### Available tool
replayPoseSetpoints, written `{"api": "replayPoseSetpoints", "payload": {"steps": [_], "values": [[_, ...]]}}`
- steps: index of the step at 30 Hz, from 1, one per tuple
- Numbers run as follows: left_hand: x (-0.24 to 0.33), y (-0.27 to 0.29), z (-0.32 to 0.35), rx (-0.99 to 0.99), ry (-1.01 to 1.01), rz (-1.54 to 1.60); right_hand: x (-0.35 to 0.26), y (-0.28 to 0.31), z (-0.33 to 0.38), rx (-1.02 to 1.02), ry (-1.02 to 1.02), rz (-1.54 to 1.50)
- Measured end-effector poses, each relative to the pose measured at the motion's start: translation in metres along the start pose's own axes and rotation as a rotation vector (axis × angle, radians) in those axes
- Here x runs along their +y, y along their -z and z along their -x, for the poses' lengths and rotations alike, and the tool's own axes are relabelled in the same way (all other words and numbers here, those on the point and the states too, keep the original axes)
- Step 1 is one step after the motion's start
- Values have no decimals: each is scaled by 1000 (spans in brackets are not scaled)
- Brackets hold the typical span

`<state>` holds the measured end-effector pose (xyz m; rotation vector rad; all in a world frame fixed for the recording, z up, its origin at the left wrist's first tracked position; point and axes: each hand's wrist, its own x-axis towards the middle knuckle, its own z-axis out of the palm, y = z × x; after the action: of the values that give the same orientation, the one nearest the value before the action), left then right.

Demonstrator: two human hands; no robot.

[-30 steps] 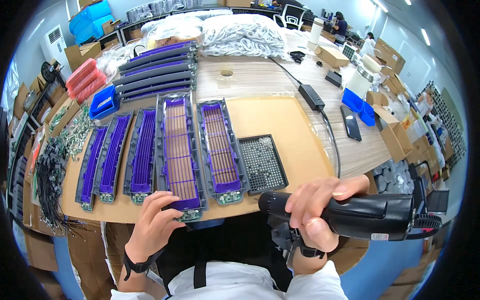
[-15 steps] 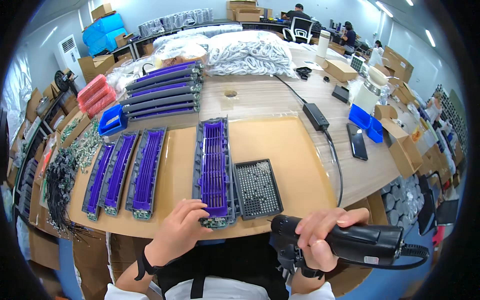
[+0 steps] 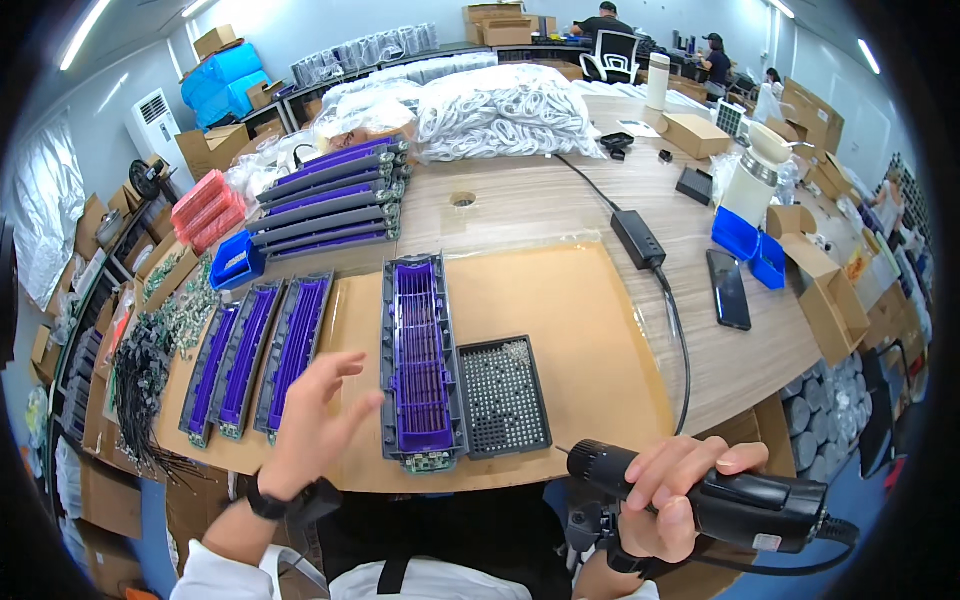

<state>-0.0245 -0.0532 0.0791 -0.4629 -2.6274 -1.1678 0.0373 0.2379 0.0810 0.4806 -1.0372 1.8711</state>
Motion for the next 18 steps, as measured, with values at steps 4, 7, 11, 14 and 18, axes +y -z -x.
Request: {"api": "replayPoseSetpoints", "payload": {"steps": [4, 7, 11, 14, 18], "values": [[-23, -8, -38, -225, 609, 369, -1, 10, -5, 30, 15, 15], [-30, -21, -57, -360, 710, 416, -1, 18, -7, 41, 15, 16], [-32, -35, -72, -391, 767, 377, 6, 20, -7, 96, 26, 51], [-26, -36, -76, -343, 853, 423, 10, 26, -8, 125, 34, 73], [-23, -29, -74, -292, 862, 490, 15, 29, -12, 51, 48, 79]]}}
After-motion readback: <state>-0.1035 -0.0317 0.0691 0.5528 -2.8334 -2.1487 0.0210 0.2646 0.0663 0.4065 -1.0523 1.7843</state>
